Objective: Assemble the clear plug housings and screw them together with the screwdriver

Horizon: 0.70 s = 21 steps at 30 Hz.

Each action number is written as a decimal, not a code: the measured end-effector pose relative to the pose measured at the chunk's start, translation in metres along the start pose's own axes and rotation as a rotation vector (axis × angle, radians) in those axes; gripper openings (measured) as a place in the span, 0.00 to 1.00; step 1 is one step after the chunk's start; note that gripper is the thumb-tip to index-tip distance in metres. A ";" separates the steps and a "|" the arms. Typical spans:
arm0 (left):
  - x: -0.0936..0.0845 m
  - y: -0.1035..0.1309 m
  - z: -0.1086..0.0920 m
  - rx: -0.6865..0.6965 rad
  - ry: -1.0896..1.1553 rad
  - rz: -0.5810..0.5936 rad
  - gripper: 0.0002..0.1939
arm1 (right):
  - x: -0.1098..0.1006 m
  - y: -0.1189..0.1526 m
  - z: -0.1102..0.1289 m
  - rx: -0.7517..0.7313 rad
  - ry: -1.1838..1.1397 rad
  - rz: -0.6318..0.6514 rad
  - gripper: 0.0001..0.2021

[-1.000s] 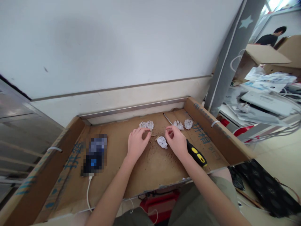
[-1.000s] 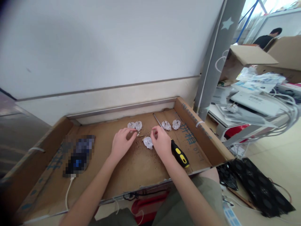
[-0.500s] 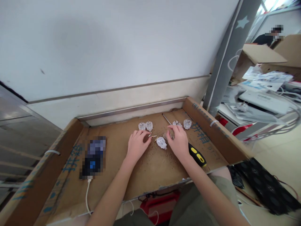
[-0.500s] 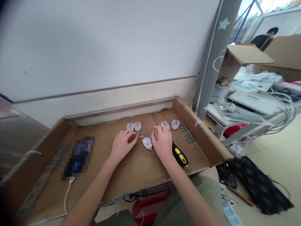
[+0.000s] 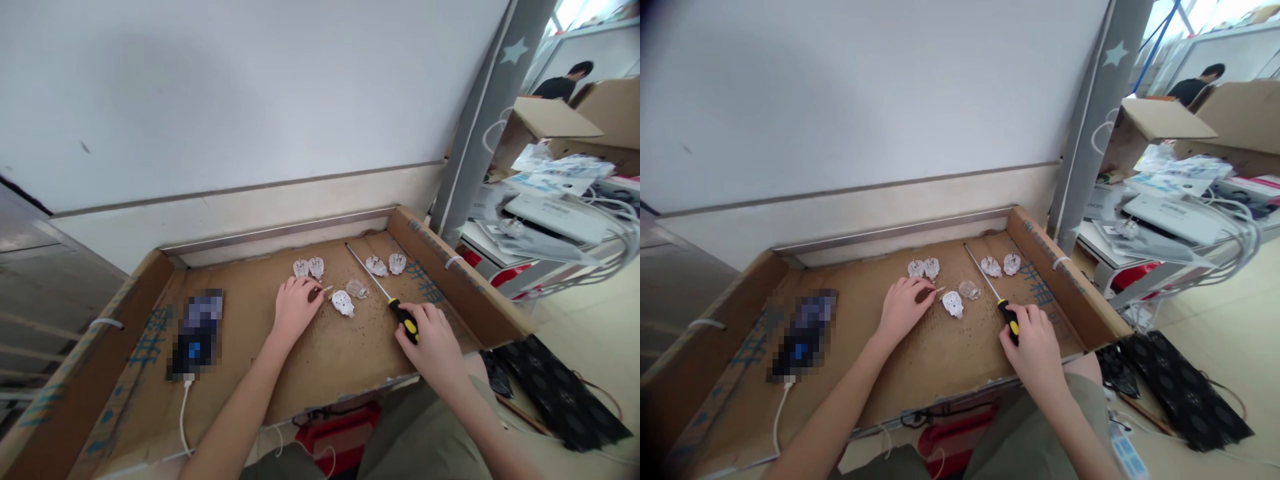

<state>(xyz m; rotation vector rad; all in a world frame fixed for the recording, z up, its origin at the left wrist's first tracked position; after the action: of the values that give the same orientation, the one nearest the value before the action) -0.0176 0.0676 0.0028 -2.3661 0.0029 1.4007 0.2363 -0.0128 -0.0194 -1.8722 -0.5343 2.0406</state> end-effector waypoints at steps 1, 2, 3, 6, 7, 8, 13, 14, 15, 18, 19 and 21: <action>0.000 0.000 0.000 -0.005 0.008 -0.006 0.08 | -0.001 -0.003 0.004 0.007 0.015 -0.003 0.12; -0.001 0.000 -0.001 -0.007 0.023 -0.013 0.08 | -0.002 -0.008 0.009 0.011 0.029 -0.005 0.12; -0.002 0.001 -0.002 -0.001 0.046 -0.020 0.08 | -0.005 -0.013 0.014 0.003 0.040 -0.003 0.13; -0.004 0.002 -0.006 0.080 0.157 -0.024 0.09 | -0.012 -0.034 0.023 -0.077 0.060 0.035 0.16; -0.004 0.002 -0.009 0.119 0.195 -0.019 0.10 | -0.014 -0.039 0.022 -0.108 0.070 0.058 0.17; -0.004 0.002 -0.013 0.157 0.227 -0.010 0.10 | -0.016 -0.042 0.020 -0.134 0.082 0.082 0.17; 0.007 -0.012 -0.042 0.285 0.218 0.141 0.11 | -0.020 -0.019 -0.012 -0.177 0.120 0.168 0.21; 0.011 -0.017 -0.049 0.294 0.189 0.180 0.11 | -0.023 -0.012 -0.019 -0.180 0.109 0.175 0.21; 0.015 -0.021 -0.054 0.295 0.159 0.210 0.11 | -0.027 -0.006 -0.025 -0.182 0.093 0.178 0.20; 0.026 -0.029 -0.063 0.279 0.121 0.242 0.09 | -0.053 -0.007 -0.040 -0.159 -0.006 0.123 0.18; 0.029 -0.029 -0.063 0.275 0.132 0.245 0.08 | -0.066 -0.015 -0.042 -0.140 -0.061 0.070 0.18; 0.032 -0.027 -0.062 0.275 0.186 0.262 0.06 | -0.091 -0.040 -0.042 -0.068 -0.325 -0.132 0.18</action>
<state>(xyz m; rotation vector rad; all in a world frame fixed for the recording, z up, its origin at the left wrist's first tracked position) 0.0558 0.0786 0.0114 -2.3105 0.5385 1.1922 0.2852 -0.0183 0.0768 -1.4995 -0.7952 2.2729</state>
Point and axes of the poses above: each hand's wrist, its own y-axis away from the middle knuckle, its own x-axis out of the palm, z = x × y, the point moved 1 cm from there along -y, towards the middle knuckle, and after that the axes turned 11 degrees about y, right-handed, at the moved point
